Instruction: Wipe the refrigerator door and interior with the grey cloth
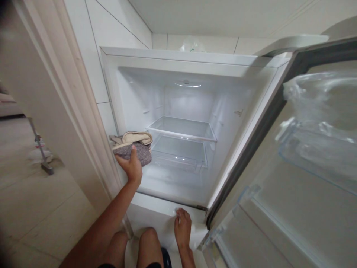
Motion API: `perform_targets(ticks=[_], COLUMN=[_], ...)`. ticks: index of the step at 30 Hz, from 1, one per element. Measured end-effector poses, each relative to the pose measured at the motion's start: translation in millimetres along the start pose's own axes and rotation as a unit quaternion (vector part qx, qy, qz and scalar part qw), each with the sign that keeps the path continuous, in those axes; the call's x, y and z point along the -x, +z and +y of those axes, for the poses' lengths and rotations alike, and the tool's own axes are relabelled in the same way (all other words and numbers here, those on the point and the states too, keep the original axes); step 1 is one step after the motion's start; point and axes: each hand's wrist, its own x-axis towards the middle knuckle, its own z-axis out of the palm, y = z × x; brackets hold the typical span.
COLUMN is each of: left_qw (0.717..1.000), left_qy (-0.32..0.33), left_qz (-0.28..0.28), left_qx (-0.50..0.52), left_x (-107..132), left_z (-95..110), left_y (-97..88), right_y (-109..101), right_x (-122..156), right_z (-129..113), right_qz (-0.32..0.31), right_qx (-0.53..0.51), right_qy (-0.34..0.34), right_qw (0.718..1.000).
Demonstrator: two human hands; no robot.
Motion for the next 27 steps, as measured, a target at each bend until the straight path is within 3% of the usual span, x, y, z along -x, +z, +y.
perform_targets(ticks=[2,3,4,6,8,14,18,22,25,27], left_qw=[0.994,0.978,0.944,0.842,0.76,0.675,0.626,0.584,0.586,0.612], left_qy=[0.019,0.029,0.041,0.075,0.111,0.135,0.114,0.077,0.054,0.042], left_qz=[-0.071,-0.139,-0.22,-0.371,-0.462,-0.551,-0.603,-0.652,-0.658,-0.645], left_qx=[-0.082,-0.156,-0.241,-0.385,-0.443,-0.472,-0.481,-0.478,-0.47,-0.455], left_x=[2,1,0,-3,-5,-9,-16,-20,-22,-26], left_z=[-4,-5,-6,-7,-7,-19,-45,-79,-102,-115], left_y=[15.2,22.5,29.4,42.4,55.7,110.5,144.6,163.2,176.8,188.1], right_y=[5,6,7,8,9,17,20,26,36,42], right_x=[-5,-9,-13,-21,-27,-30,-27,-23,-21,-20], right_z=[0,-2,-4,-9,-14,-20,-19,-9,3,12], right_qz=[-0.002,-0.003,-0.005,-0.01,-0.008,0.027,0.031,0.056,0.089,0.099], right_qx=[0.043,0.061,0.079,0.107,0.128,0.179,0.19,0.212,0.233,0.235], right_qy=[-0.036,-0.048,-0.056,-0.062,-0.061,-0.048,-0.06,-0.085,-0.103,-0.112], right_qw=[0.998,0.997,0.995,0.992,0.99,0.982,0.98,0.972,0.963,0.96])
